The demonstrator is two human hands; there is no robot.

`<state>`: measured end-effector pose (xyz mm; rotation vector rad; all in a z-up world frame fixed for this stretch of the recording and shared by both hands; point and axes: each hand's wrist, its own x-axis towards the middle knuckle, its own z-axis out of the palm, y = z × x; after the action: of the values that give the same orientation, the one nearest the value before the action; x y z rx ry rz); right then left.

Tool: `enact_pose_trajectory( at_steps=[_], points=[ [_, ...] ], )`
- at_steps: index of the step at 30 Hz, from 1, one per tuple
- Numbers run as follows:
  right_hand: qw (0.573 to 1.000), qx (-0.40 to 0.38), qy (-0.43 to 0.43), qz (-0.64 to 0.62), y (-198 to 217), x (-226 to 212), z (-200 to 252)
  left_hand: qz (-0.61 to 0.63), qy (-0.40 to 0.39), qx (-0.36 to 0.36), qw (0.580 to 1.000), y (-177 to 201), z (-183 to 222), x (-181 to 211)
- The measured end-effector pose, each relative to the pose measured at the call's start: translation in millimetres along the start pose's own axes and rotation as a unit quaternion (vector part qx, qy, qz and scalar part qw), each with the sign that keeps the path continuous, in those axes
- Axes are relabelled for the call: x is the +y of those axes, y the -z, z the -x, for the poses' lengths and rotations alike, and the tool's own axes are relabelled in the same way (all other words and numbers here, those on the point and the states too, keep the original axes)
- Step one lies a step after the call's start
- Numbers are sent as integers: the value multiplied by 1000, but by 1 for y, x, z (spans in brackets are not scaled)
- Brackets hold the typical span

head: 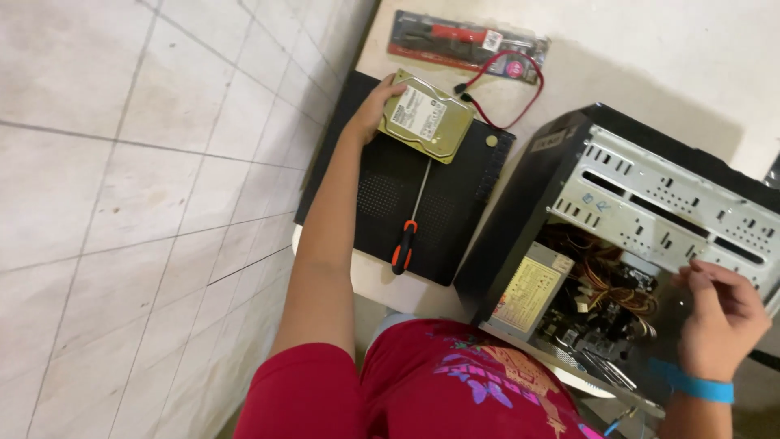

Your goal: Removing internal hardware components such as the hard drive and power supply from a computer case using a screwdriver.

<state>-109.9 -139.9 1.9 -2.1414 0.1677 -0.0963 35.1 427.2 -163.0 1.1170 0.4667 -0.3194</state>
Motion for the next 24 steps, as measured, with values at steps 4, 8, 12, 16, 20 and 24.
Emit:
enact_pose_trajectory(
  at_steps=[4, 8, 12, 16, 20, 24],
  points=[
    [1000, -15, -10, -14, -3, -11, 4, -26, -4, -20, 999, -22, -9, -13],
    [995, -102, 17, -14, -10, -19, 25, 73, -1, 29, 997, -22, -10, -40],
    [958, -265, 35, 104, -67, -137, 72, 184, -40, 116, 975, -53, 52, -46],
    [921, -358, 118, -98, -121, -120, 65, 235, -56, 134, 961, -45, 85, -90],
    [929, -337, 115, -98, -125, -115, 57, 198, -76, 118, 970, -61, 149, -102],
    [931, -329, 26, -155, -113, -139, 68, 194, -53, 78, 976, -106, 210, -106]
  ],
)
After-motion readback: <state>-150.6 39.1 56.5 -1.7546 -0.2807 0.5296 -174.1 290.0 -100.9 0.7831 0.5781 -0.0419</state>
